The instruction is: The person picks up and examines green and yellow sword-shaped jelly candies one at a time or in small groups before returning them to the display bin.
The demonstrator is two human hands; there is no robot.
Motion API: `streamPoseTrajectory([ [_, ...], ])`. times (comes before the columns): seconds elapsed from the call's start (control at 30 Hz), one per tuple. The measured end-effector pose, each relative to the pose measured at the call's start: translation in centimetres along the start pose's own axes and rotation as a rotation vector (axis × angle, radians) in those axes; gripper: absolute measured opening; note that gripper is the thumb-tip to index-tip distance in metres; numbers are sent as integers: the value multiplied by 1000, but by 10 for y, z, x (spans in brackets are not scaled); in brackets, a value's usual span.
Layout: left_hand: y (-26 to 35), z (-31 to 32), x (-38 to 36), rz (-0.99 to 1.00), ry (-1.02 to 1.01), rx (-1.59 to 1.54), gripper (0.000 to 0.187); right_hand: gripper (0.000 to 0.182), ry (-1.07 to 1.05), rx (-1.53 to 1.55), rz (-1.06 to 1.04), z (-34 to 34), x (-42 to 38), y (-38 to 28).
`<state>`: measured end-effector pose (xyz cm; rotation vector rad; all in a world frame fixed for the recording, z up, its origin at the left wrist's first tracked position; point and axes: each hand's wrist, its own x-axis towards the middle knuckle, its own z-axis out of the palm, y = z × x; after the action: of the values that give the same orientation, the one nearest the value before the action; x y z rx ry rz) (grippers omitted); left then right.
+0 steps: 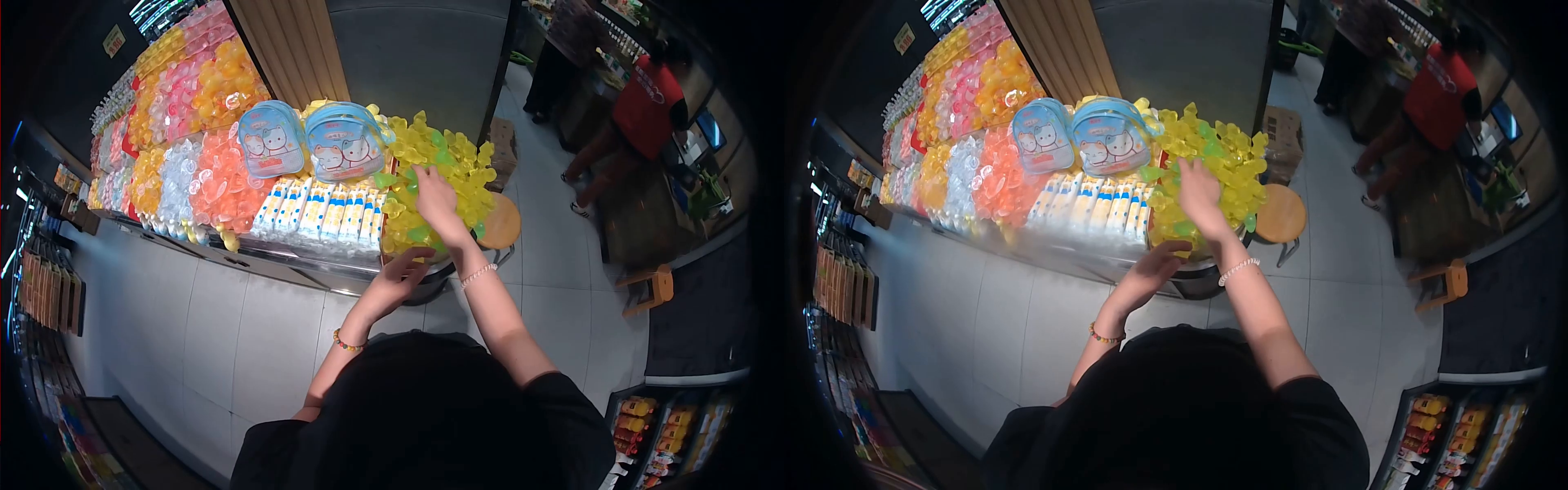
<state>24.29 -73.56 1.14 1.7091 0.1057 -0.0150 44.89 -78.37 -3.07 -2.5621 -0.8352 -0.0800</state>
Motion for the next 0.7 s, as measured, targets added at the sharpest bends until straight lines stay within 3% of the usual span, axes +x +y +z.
streamPoseTrajectory([
  [0.07,2,-2,-3,-2,23,-13,32,54,28,-55,-36,13,8,10],
  [0.17,1,-5,-7,41,31,3,31,48,-223,30,100,-10,15,4],
  [0.27,1,-5,-13,108,46,14,31,40,-186,86,111,-14,20,-2],
  [0.47,1,-22,-19,107,111,-152,29,30,271,216,-101,-5,-1,1],
  [0.6,-34,-32,-9,196,193,-251,35,30,287,469,-70,-83,-37,-53],
  [0.7,-5,-28,-15,259,469,171,51,30,401,661,-97,-121,-71,-71],
])
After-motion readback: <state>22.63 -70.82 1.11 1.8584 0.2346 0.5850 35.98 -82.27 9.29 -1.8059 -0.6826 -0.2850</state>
